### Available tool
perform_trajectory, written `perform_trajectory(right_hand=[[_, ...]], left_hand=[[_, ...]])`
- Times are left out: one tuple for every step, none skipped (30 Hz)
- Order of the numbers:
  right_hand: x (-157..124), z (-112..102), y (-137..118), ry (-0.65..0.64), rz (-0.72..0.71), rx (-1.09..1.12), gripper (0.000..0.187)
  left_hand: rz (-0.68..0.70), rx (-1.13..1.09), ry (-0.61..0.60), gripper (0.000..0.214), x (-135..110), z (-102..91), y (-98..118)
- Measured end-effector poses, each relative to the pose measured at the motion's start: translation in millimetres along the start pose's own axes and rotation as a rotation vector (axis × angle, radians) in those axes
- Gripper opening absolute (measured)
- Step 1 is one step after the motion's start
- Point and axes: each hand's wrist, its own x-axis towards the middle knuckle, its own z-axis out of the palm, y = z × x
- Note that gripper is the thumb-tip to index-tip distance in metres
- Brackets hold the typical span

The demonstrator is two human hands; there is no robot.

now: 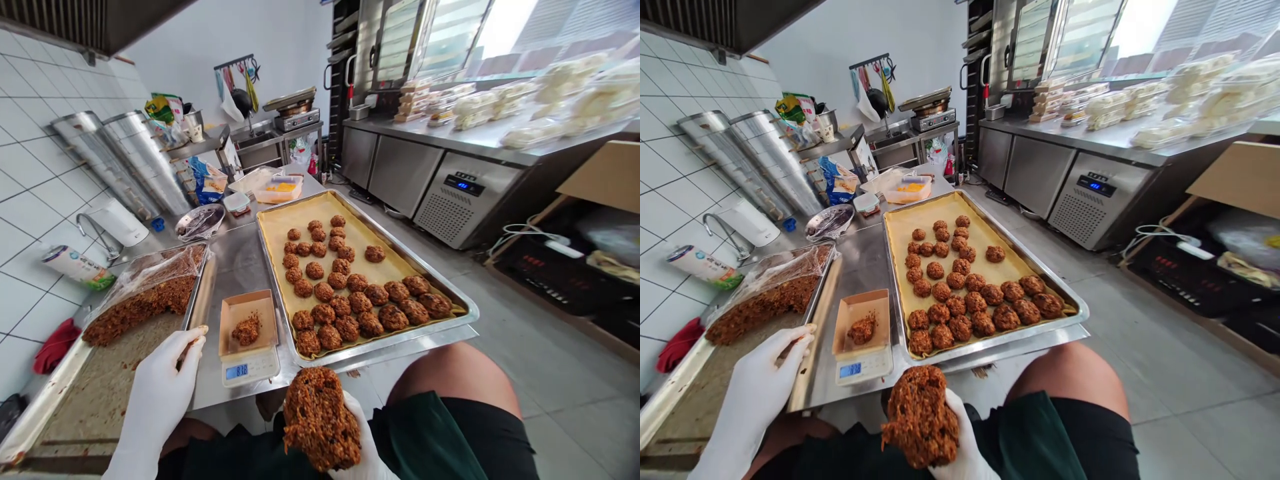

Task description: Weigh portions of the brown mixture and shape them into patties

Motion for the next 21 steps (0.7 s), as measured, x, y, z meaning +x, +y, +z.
perform_trajectory(right_hand=[[0, 0, 0, 0.002, -0.003, -0.006, 0.041], [0, -1, 0, 0.006, -0.004, -0.011, 0.04], [0, -2, 0, 0.011, -0.007, -0.013, 0.039], [0, -3, 0, 0.014, -0.007, -0.013, 0.038], [1, -4, 0, 0.017, -0.007, -0.01, 0.038], [1, -5, 0, 0.019, -0.007, -0.008, 0.038], [1, -6, 0, 0.024, -0.004, -0.004, 0.038], [1, -7, -1, 0.03, -0.003, -0.002, 0.039], [1, -7, -1, 0.037, 0.001, 0.0, 0.04], [1, -8, -1, 0.044, 0.006, 0.0, 0.041], [2, -7, -1, 0.049, 0.01, 0.0, 0.042], [2, -7, -1, 0.051, 0.015, -0.002, 0.042], [2, -6, -1, 0.053, 0.018, -0.003, 0.041], [2, -6, -1, 0.054, 0.017, -0.006, 0.04], [2, -6, -1, 0.056, 0.014, -0.012, 0.039], [1, -6, -1, 0.057, 0.009, -0.02, 0.039], [1, -6, -1, 0.058, 0.004, -0.028, 0.039], [1, -6, -1, 0.058, -0.003, -0.035, 0.04], [1, -6, -1, 0.059, -0.009, -0.04, 0.042], [1, -5, -1, 0.055, -0.014, -0.045, 0.042], [0, -5, -1, 0.052, -0.019, -0.049, 0.041]], left_hand=[[-0.014, 0.002, -0.002, 0.027, -1, 1.9, 0], [-0.021, -0.001, -0.005, 0.027, -2, 4.0, 0], [-0.02, -0.006, -0.013, 0.027, -3, 5.8, -1], [-0.013, -0.011, -0.022, 0.028, -3, 7.1, -1], [-0.002, -0.015, -0.031, 0.029, -3, 8.0, -1], [0.01, -0.018, -0.04, 0.03, -3, 8.5, -1], [0.023, -0.02, -0.047, 0.031, -3, 8.8, -2], [0.035, -0.023, -0.051, 0.031, -3, 9.0, -2], [0.045, -0.025, -0.054, 0.032, -3, 9.4, -1], [0.052, -0.026, -0.058, 0.032, -2, 10.0, -1], [0.055, -0.027, -0.062, 0.032, -2, 11.2, 0], [0.058, -0.031, -0.069, 0.031, -1, 12.8, 1], [0.065, -0.04, -0.081, 0.031, 0, 14.9, 3], [0.079, -0.052, -0.1, 0.03, 2, 17.5, 4], [0.099, -0.069, -0.12, 0.03, 4, 20.5, 5], [0.123, -0.086, -0.141, 0.029, 7, 23.5, 7], [0.146, -0.1, -0.164, 0.029, 9, 26.5, 8], [0.164, -0.109, -0.182, 0.029, 12, 29.2, 10], [0.174, -0.112, -0.19, 0.029, 13, 31.4, 12], [0.18, -0.113, -0.191, 0.028, 13, 32.9, 16], [0.188, -0.116, -0.19, 0.026, 11, 33.6, 20]])
